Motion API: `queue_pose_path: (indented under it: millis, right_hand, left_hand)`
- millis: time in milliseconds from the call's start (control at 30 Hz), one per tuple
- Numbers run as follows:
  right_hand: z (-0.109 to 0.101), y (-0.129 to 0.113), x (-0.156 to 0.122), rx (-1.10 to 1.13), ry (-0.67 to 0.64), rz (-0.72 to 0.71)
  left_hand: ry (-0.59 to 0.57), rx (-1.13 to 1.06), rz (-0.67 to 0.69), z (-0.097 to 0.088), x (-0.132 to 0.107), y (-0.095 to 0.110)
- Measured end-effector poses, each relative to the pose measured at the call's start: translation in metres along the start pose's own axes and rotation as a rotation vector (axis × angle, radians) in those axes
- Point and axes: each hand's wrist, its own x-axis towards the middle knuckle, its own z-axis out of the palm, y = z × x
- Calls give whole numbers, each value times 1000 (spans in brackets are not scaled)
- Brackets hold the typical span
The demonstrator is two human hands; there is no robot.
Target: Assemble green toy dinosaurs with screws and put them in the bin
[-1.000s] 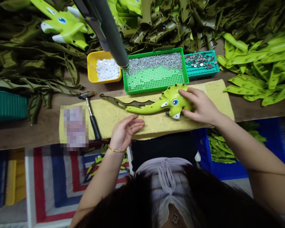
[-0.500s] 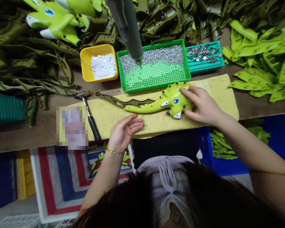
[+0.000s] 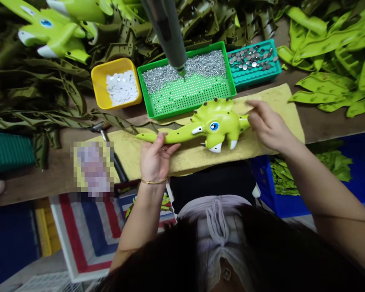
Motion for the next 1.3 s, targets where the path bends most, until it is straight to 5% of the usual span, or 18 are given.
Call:
queue_pose_path:
  millis: [133, 200, 300, 367, 433, 500, 600, 667, 800, 900, 1100, 1300]
  right_hand:
    - [18, -8, -5, 486, 168, 246]
    - [24, -5, -3, 604, 202, 262]
    - [21, 2, 2, 686, 143, 314]
    - [14, 2, 5, 641, -7, 317]
    - [3, -4, 3, 443, -81, 218]
    - [-8, -16, -1, 154, -20, -45]
    - [-20, -30, -7, -180, 75, -501]
    - [-25, -32, -8, -225, 66, -651]
    - [-27, -36, -5, -337, 179, -668]
    - [-8, -58, -3, -565, 197, -784]
    - [37, -82, 19, -300, 42, -893]
    - [23, -90, 1, -293, 120, -952]
  left_hand:
    - [9, 134, 85, -17, -3, 7]
    - [42, 387, 272, -25, -10, 13]
    - [39, 899, 668, -30, -21, 25]
    - [-145, 1121, 743, -24, -24, 32]
    - [-376, 1214, 726, -14, -24, 36]
    - [-520, 1289, 734, -1, -21, 39]
    - [-575, 1341, 743, 15, -18, 43]
    - [-578, 1381, 752, 16, -16, 49]
    - [-496, 1360, 825, 1, -15, 63]
    - [-496, 1283, 810, -4, -19, 62]
    - [-455, 1230, 813, 9, -32, 55]
    - [-598, 1318, 1280, -9, -13, 58]
